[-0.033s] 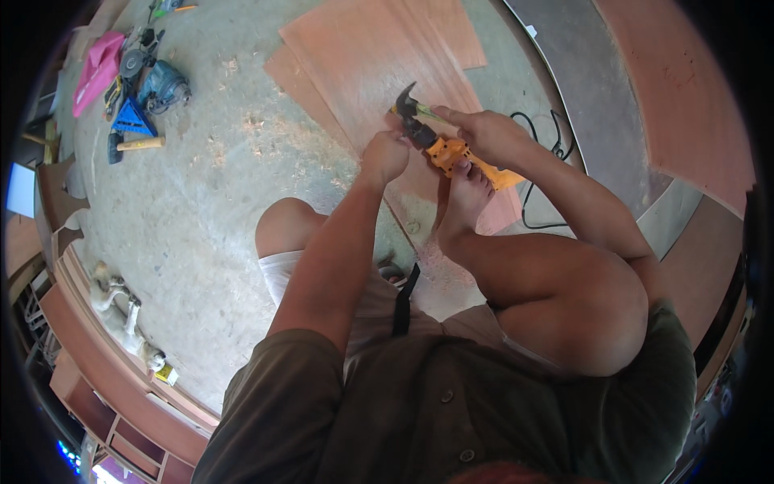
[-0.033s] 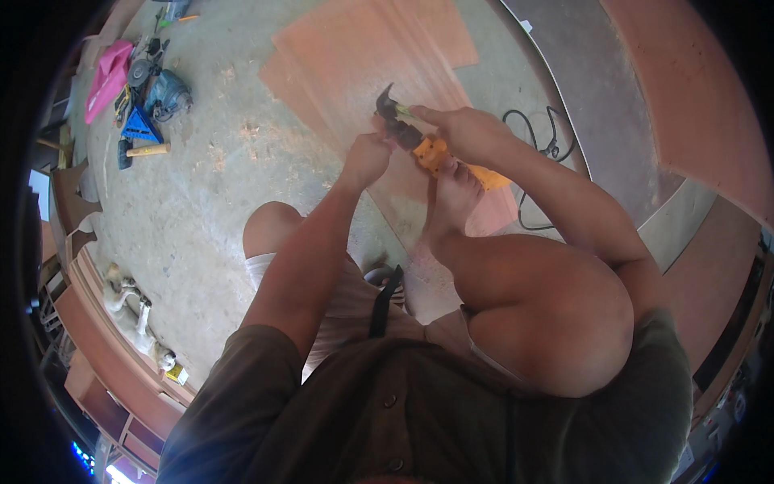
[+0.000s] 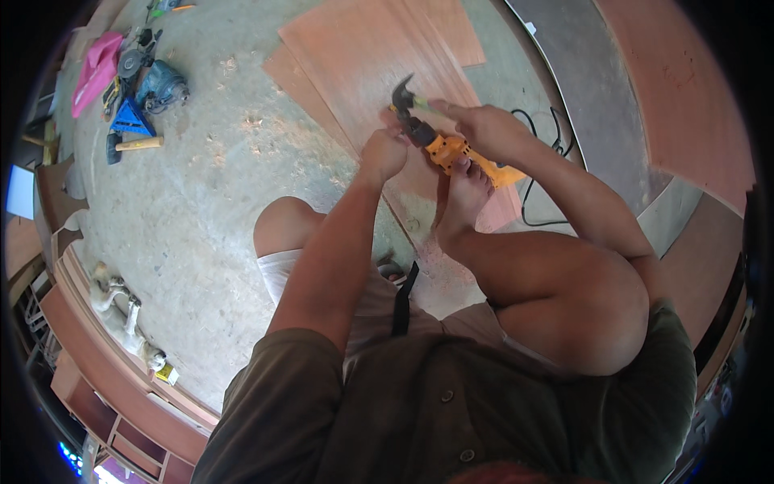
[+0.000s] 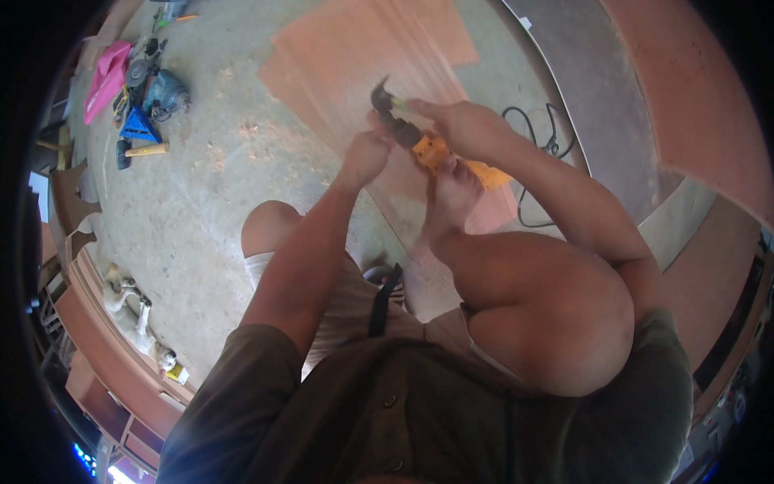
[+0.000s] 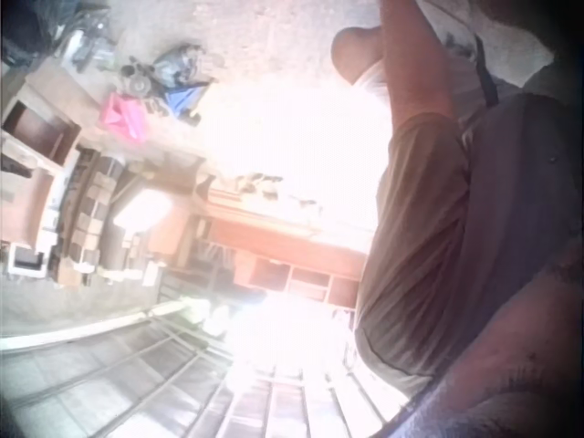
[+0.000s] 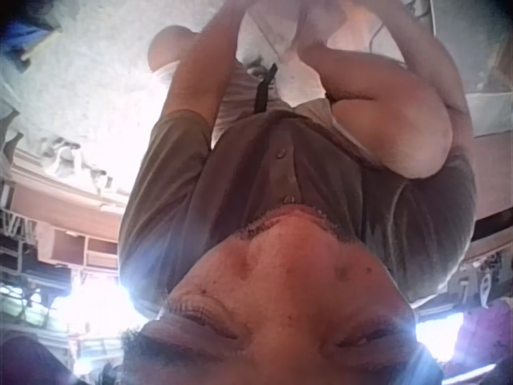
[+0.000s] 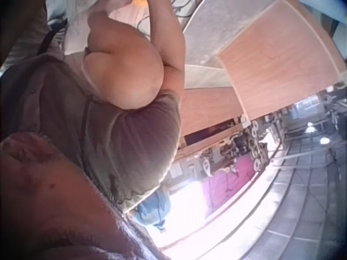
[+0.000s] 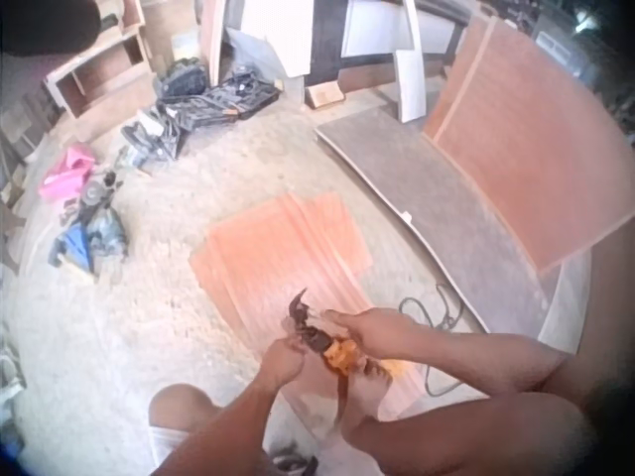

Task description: The person uses a power drill and a hammer to assemble a wooden cabinet. They drill holes into wooden panels and use a hammer to secure parts together.

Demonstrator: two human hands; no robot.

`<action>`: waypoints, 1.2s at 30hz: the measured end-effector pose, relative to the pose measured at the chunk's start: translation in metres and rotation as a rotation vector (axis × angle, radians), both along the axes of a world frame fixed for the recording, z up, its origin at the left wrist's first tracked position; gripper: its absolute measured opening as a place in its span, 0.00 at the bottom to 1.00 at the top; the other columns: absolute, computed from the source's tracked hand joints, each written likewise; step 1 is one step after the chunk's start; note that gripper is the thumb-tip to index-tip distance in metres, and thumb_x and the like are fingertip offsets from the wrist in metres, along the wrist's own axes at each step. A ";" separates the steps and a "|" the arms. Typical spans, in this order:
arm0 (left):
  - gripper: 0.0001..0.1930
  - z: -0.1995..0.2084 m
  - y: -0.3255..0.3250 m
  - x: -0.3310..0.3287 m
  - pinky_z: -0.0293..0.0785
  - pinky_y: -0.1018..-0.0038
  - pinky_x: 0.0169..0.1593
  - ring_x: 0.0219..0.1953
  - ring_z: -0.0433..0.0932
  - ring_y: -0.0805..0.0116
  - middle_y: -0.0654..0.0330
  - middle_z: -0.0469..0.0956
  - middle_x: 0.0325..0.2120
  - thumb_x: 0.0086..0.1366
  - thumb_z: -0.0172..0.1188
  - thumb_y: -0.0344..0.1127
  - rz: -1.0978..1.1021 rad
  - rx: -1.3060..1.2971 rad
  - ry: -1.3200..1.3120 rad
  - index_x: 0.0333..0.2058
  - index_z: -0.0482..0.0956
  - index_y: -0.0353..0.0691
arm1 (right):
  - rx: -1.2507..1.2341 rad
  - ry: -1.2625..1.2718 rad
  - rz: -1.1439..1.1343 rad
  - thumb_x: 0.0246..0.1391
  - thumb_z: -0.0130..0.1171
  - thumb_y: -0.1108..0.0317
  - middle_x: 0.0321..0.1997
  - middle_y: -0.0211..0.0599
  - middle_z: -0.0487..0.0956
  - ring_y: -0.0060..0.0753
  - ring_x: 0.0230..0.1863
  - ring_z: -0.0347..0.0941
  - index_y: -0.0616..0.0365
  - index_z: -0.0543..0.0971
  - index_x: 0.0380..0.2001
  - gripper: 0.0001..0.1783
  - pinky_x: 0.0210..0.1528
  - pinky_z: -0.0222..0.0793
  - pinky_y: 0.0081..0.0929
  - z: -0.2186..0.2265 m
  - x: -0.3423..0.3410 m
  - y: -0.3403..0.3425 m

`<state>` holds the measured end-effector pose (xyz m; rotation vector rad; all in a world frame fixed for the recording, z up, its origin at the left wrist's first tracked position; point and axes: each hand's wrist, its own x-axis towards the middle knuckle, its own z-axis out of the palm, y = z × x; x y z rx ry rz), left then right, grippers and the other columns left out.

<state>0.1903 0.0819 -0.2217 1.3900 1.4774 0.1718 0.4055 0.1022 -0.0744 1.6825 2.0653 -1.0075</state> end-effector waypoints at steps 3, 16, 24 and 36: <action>0.14 -0.004 0.002 -0.004 0.74 0.60 0.54 0.49 0.82 0.46 0.41 0.83 0.42 0.64 0.55 0.37 0.000 -0.088 -0.106 0.42 0.86 0.39 | 0.169 0.220 -0.152 0.63 0.50 0.71 0.41 0.42 0.84 0.46 0.41 0.82 0.23 0.63 0.72 0.37 0.42 0.76 0.40 0.006 0.001 -0.001; 0.14 -0.004 0.001 -0.003 0.75 0.64 0.46 0.40 0.84 0.51 0.44 0.84 0.34 0.64 0.52 0.35 0.051 -0.077 -0.101 0.39 0.85 0.38 | 0.095 0.159 -0.194 0.62 0.52 0.71 0.39 0.44 0.84 0.47 0.40 0.82 0.24 0.63 0.72 0.37 0.41 0.77 0.42 -0.009 0.007 -0.005; 0.13 0.008 0.000 0.002 0.75 0.66 0.44 0.37 0.83 0.56 0.48 0.84 0.32 0.65 0.51 0.34 0.130 -0.047 -0.148 0.36 0.85 0.38 | 0.132 0.135 -0.171 0.65 0.54 0.68 0.31 0.48 0.82 0.48 0.31 0.80 0.21 0.64 0.71 0.35 0.38 0.76 0.41 -0.007 0.013 -0.016; 0.13 0.017 0.008 0.000 0.76 0.63 0.47 0.41 0.84 0.50 0.42 0.84 0.35 0.63 0.55 0.35 0.087 -0.166 -0.119 0.37 0.85 0.35 | 0.149 0.201 -0.143 0.63 0.53 0.70 0.31 0.47 0.82 0.48 0.33 0.80 0.24 0.64 0.72 0.36 0.38 0.75 0.43 -0.011 0.012 -0.011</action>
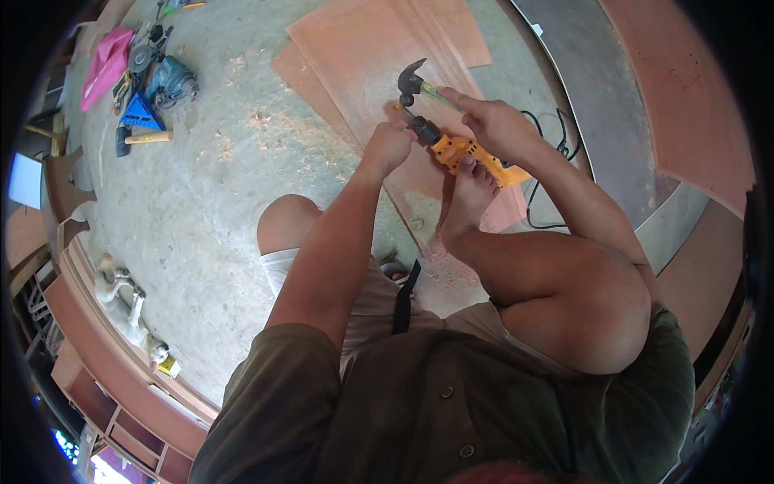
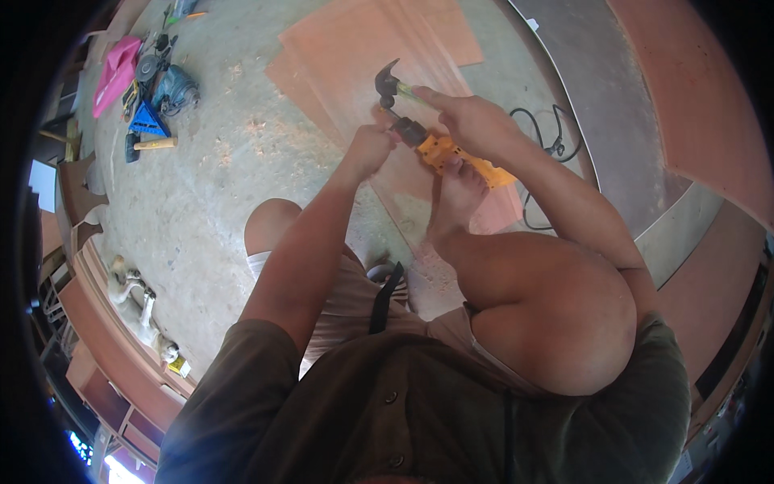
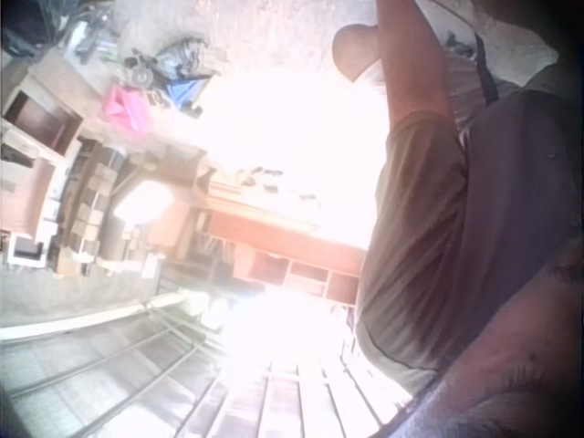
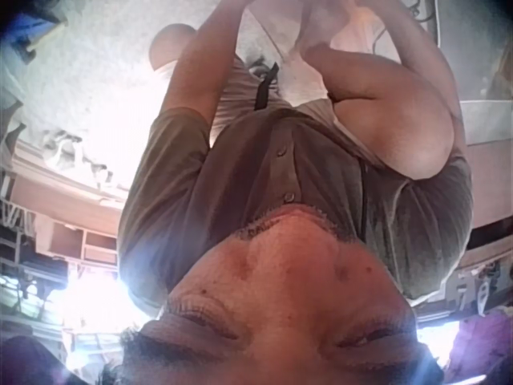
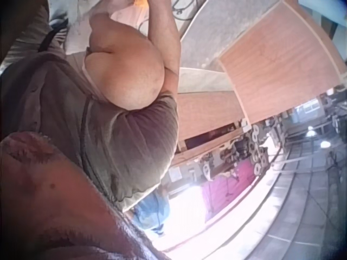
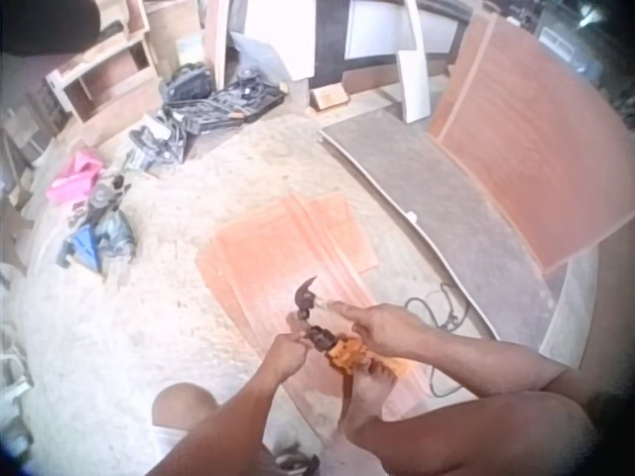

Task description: The person uses a power drill and a hammer to assemble a wooden cabinet. They drill holes into wooden panels and use a hammer to secure parts together.

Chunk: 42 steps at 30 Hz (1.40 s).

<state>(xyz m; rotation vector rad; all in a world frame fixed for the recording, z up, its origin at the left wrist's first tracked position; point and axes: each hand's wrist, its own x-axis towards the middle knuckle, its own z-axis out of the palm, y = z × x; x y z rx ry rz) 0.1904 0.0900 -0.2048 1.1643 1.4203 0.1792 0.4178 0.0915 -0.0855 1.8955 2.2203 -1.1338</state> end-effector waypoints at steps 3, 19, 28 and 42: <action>0.14 0.000 0.001 -0.001 0.76 0.62 0.47 0.41 0.83 0.48 0.42 0.84 0.36 0.64 0.56 0.36 -0.035 0.024 0.010 0.38 0.85 0.34 | 0.007 -0.004 -0.003 0.61 0.53 0.71 0.31 0.46 0.82 0.49 0.33 0.80 0.25 0.64 0.72 0.37 0.37 0.75 0.43 -0.002 -0.001 -0.001; 0.15 -0.008 0.001 0.006 0.76 0.56 0.51 0.46 0.81 0.39 0.37 0.82 0.39 0.66 0.54 0.38 -0.142 0.223 0.133 0.41 0.84 0.32 | -0.234 -0.249 0.187 0.57 0.57 0.70 0.41 0.42 0.85 0.48 0.43 0.82 0.27 0.61 0.73 0.42 0.40 0.77 0.42 0.017 -0.010 0.006; 0.15 -0.026 -0.002 -0.004 0.77 0.58 0.48 0.44 0.82 0.42 0.39 0.83 0.39 0.66 0.54 0.38 -0.226 0.229 -0.002 0.40 0.84 0.33 | -0.004 -0.025 -0.012 0.57 0.55 0.72 0.44 0.39 0.85 0.47 0.45 0.82 0.27 0.62 0.73 0.41 0.44 0.78 0.42 0.019 -0.008 0.006; 0.12 -0.008 -0.006 -0.002 0.73 0.67 0.36 0.30 0.80 0.61 0.50 0.81 0.26 0.65 0.55 0.33 -0.028 0.194 0.036 0.36 0.83 0.30 | -0.087 -0.098 -0.097 0.62 0.52 0.69 0.44 0.42 0.85 0.47 0.43 0.83 0.23 0.63 0.71 0.36 0.43 0.77 0.43 0.018 -0.004 0.010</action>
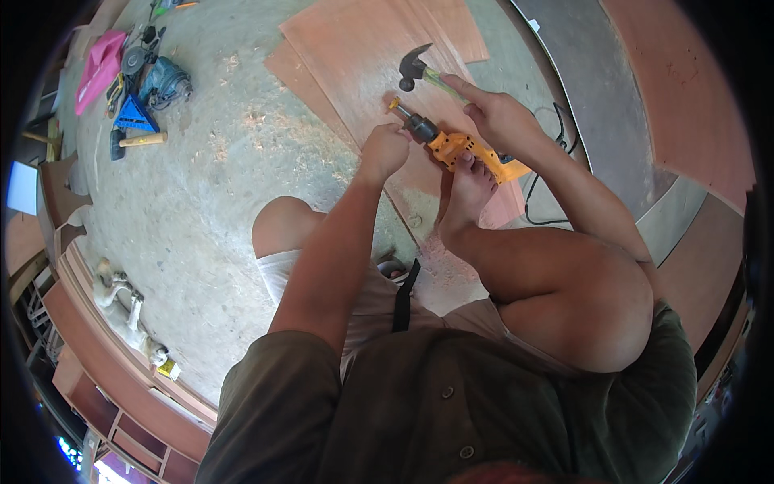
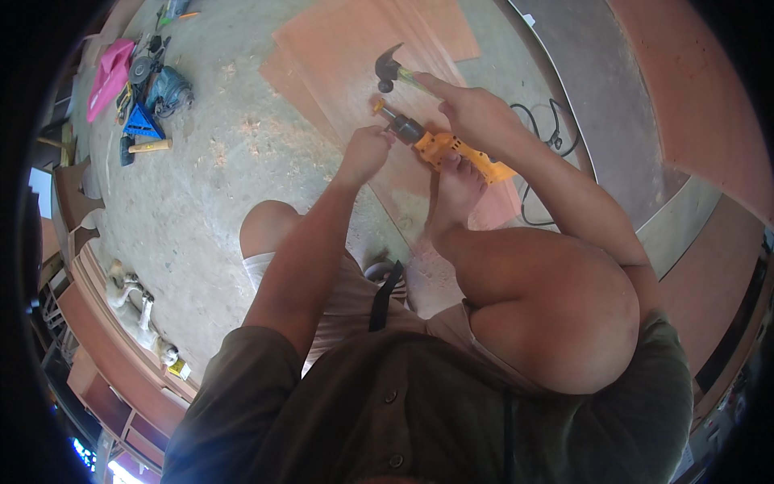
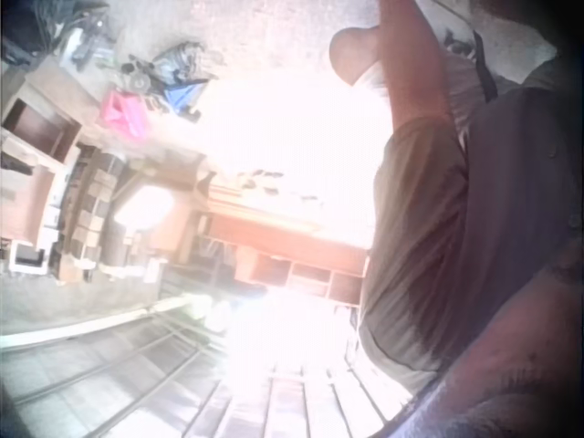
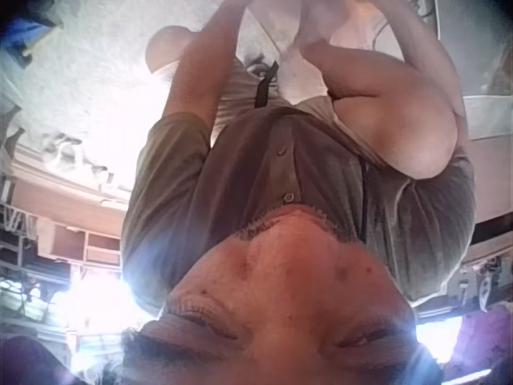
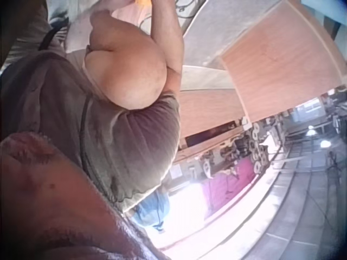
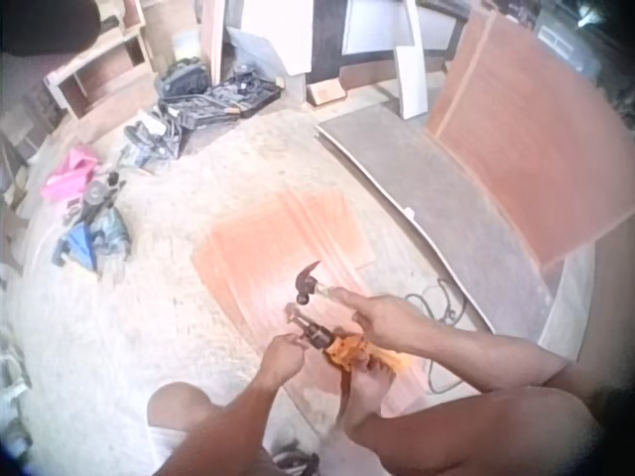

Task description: The person uses a power drill and a hammer to assemble a wooden cabinet. They drill holes into wooden panels and use a hammer to secure parts together.

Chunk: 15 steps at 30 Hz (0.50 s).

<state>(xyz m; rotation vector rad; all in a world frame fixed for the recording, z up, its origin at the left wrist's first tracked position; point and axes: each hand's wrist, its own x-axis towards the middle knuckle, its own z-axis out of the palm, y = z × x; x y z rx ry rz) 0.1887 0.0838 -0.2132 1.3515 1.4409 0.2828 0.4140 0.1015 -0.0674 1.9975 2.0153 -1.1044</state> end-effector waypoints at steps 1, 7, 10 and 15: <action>0.12 0.001 0.001 0.000 0.74 0.67 0.37 0.31 0.80 0.60 0.49 0.82 0.27 0.64 0.55 0.33 0.003 0.015 -0.020 0.37 0.83 0.30 | -0.013 0.015 -0.018 0.62 0.52 0.68 0.44 0.43 0.85 0.47 0.43 0.83 0.23 0.64 0.71 0.36 0.43 0.77 0.43 -0.001 0.001 -0.002; 0.12 -0.004 0.003 0.002 0.75 0.67 0.39 0.33 0.82 0.59 0.46 0.82 0.29 0.63 0.54 0.30 -0.010 -0.056 -0.044 0.38 0.84 0.29 | 0.104 0.058 0.003 0.64 0.54 0.69 0.36 0.47 0.84 0.45 0.35 0.82 0.21 0.63 0.72 0.36 0.40 0.77 0.40 -0.015 0.007 -0.016; 0.11 -0.008 0.006 -0.001 0.75 0.64 0.42 0.36 0.83 0.54 0.45 0.83 0.31 0.63 0.55 0.33 -0.144 0.122 -0.042 0.35 0.84 0.33 | 0.116 0.074 -0.016 0.64 0.54 0.68 0.33 0.47 0.83 0.45 0.34 0.82 0.21 0.63 0.72 0.36 0.40 0.77 0.39 -0.016 0.007 -0.016; 0.11 -0.004 0.013 0.001 0.76 0.62 0.44 0.39 0.83 0.51 0.44 0.83 0.33 0.64 0.55 0.34 -0.012 -0.165 -0.018 0.34 0.85 0.35 | 0.107 0.044 0.043 0.64 0.54 0.69 0.33 0.47 0.83 0.46 0.34 0.81 0.22 0.63 0.72 0.36 0.39 0.76 0.41 -0.012 0.005 -0.010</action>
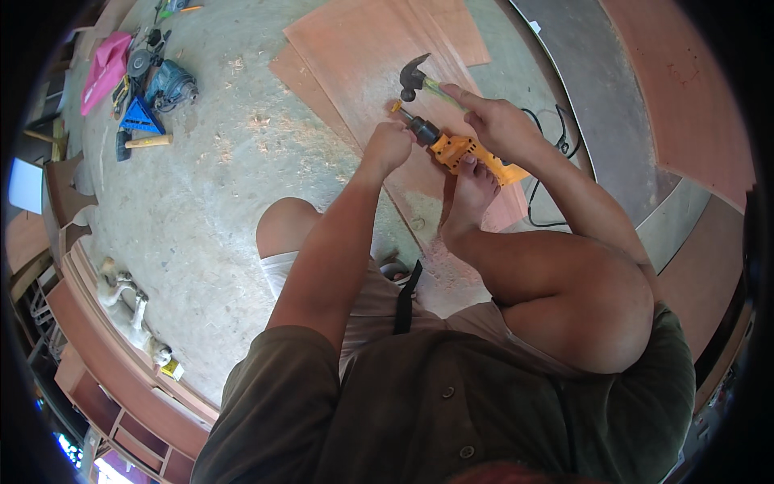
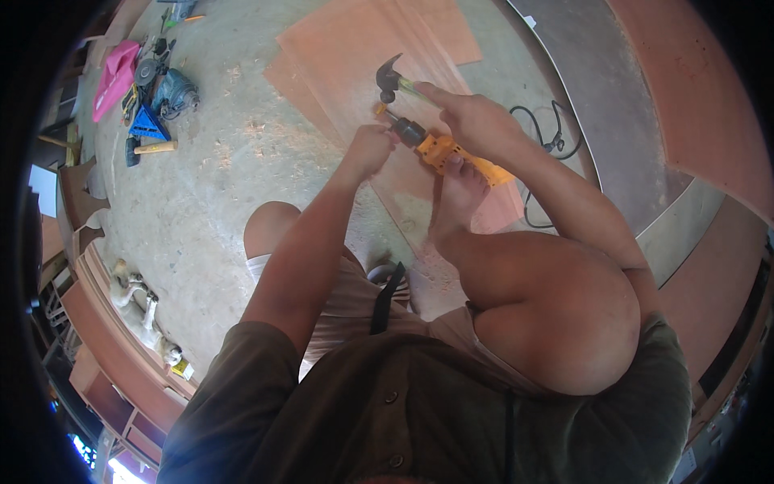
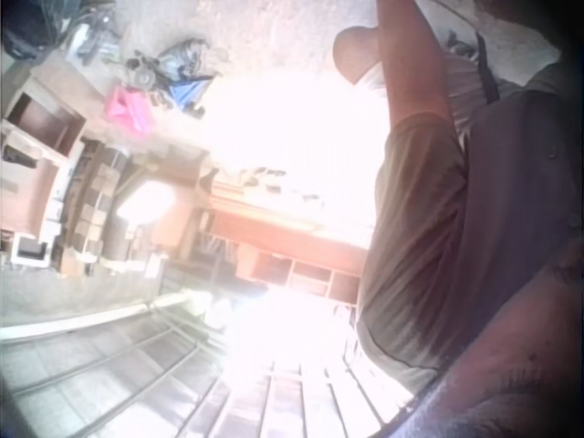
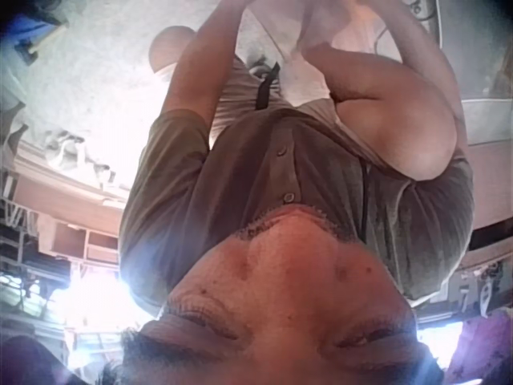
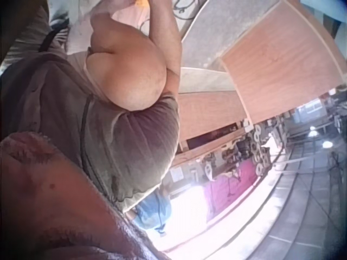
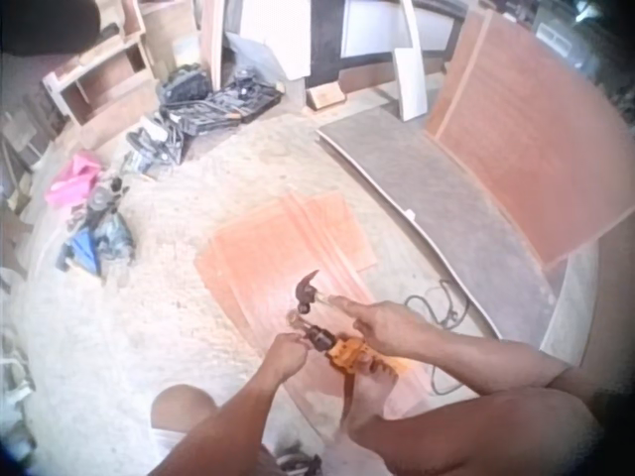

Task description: The person uses a power drill and a hammer to assemble a wooden cabinet. They drill holes into wooden panels and use a hammer to secure parts together.

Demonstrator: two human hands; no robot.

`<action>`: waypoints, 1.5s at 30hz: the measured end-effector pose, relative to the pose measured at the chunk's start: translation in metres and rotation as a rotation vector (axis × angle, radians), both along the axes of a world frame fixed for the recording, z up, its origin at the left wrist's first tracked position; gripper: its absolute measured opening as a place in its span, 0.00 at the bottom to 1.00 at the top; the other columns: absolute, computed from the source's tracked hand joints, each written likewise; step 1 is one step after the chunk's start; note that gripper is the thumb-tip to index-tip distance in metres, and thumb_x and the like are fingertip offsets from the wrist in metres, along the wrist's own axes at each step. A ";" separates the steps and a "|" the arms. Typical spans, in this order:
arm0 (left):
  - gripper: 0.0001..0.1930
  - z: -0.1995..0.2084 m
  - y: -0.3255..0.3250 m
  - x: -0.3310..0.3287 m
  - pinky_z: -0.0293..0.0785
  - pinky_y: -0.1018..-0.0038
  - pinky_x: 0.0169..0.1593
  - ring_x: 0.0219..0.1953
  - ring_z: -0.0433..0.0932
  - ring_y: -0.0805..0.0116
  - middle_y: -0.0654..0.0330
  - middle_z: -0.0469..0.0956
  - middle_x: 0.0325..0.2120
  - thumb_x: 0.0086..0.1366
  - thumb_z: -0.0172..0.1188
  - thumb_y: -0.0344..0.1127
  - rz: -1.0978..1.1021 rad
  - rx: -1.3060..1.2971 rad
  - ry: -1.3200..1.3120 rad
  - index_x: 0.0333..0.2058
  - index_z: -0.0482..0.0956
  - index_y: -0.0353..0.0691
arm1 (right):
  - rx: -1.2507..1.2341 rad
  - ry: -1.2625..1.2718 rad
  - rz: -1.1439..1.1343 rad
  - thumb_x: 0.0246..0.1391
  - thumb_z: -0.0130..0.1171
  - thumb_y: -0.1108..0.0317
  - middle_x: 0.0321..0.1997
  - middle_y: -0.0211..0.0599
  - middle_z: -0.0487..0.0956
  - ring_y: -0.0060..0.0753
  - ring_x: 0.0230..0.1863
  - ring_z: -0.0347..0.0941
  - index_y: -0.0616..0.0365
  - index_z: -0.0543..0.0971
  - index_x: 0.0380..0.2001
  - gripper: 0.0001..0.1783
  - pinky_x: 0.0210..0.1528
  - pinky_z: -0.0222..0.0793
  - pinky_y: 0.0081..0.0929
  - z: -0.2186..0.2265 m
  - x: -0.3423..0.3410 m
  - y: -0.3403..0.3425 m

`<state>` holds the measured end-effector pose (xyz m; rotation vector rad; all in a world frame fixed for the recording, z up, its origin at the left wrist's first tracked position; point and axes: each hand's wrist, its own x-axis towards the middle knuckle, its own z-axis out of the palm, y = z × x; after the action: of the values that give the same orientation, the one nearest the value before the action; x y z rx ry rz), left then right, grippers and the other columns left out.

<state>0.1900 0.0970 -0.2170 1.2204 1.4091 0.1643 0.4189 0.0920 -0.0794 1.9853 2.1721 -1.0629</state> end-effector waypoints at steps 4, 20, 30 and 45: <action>0.11 0.011 0.001 0.003 0.70 0.66 0.29 0.26 0.78 0.60 0.50 0.81 0.28 0.61 0.54 0.30 -0.006 0.008 -0.029 0.36 0.84 0.32 | 0.050 0.069 -0.014 0.63 0.53 0.70 0.34 0.48 0.83 0.49 0.34 0.81 0.24 0.63 0.72 0.37 0.40 0.76 0.43 -0.004 0.000 0.001; 0.12 -0.008 -0.002 0.002 0.73 0.65 0.29 0.25 0.79 0.62 0.47 0.82 0.27 0.64 0.57 0.32 -0.098 0.139 0.030 0.38 0.84 0.30 | 0.257 0.239 -0.175 0.62 0.52 0.71 0.36 0.44 0.83 0.47 0.38 0.81 0.25 0.65 0.71 0.36 0.40 0.76 0.38 0.031 0.004 0.011; 0.17 -0.022 -0.033 0.008 0.75 0.54 0.56 0.50 0.80 0.39 0.37 0.82 0.44 0.62 0.50 0.36 -0.139 0.080 0.246 0.41 0.85 0.35 | 0.088 0.088 -0.183 0.63 0.55 0.68 0.45 0.50 0.83 0.54 0.47 0.80 0.32 0.63 0.72 0.36 0.52 0.75 0.44 -0.001 0.028 -0.008; 0.14 -0.038 -0.018 -0.002 0.75 0.60 0.46 0.41 0.81 0.43 0.41 0.82 0.34 0.60 0.57 0.37 0.229 -0.216 -0.043 0.38 0.84 0.33 | 0.055 -0.080 -0.332 0.64 0.58 0.61 0.44 0.51 0.84 0.55 0.46 0.81 0.38 0.72 0.64 0.26 0.49 0.76 0.45 -0.060 0.048 -0.018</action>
<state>0.1883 0.0789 -0.2550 0.8730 1.4854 0.1897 0.4666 0.0744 -0.1396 2.4283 1.8953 -0.9393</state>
